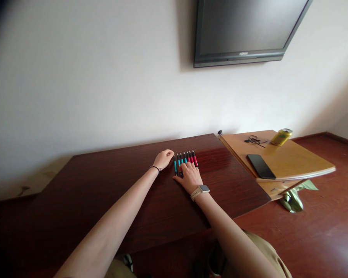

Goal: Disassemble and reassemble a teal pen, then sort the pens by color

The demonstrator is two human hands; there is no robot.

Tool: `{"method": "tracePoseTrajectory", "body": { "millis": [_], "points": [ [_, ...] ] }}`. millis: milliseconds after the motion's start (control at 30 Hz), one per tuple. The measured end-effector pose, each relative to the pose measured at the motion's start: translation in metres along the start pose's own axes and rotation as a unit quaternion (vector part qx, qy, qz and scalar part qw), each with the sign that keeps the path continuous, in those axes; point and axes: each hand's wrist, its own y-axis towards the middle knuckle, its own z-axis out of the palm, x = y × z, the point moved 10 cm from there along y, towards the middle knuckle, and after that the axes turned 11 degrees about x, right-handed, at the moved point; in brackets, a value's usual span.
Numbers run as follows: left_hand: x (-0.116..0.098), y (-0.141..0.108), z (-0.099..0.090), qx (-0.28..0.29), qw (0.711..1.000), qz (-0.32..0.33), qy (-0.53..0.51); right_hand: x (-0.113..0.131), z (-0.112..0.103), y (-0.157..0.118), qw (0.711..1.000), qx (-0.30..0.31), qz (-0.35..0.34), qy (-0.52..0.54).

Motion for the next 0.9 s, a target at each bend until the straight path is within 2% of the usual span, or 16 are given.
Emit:
{"method": "tracePoseTrajectory", "body": {
  "millis": [100,167,233,400,500,567,733,900],
  "points": [
    [0.000,-0.023,-0.005,-0.007,1.000,0.009,-0.016,0.018,-0.006,-0.005,0.999,-0.003,-0.038,0.010],
    [-0.003,-0.049,-0.008,-0.007,0.999,0.021,-0.026,0.037,-0.008,-0.012,0.996,0.010,-0.079,0.037],
    [-0.012,-0.080,-0.009,-0.001,0.999,0.038,-0.034,0.058,-0.003,-0.020,0.988,0.049,-0.128,0.074],
    [-0.070,-0.162,-0.009,0.039,0.985,0.153,-0.068,0.101,0.027,-0.051,0.954,0.166,-0.219,0.121],
    [-0.101,-0.202,0.001,0.120,0.966,0.207,-0.095,0.117,0.041,-0.072,0.940,0.170,-0.254,0.149],
    [-0.114,-0.225,0.006,0.179,0.945,0.245,-0.123,0.124,0.047,-0.086,0.934,0.165,-0.264,0.176],
    [-0.112,-0.257,0.006,0.266,0.897,0.286,-0.210,0.150,0.060,-0.112,0.913,0.168,-0.310,0.206],
    [-0.095,-0.259,0.010,0.267,0.901,0.266,-0.214,0.167,0.071,-0.117,0.895,0.209,-0.340,0.197]
  ]
}}
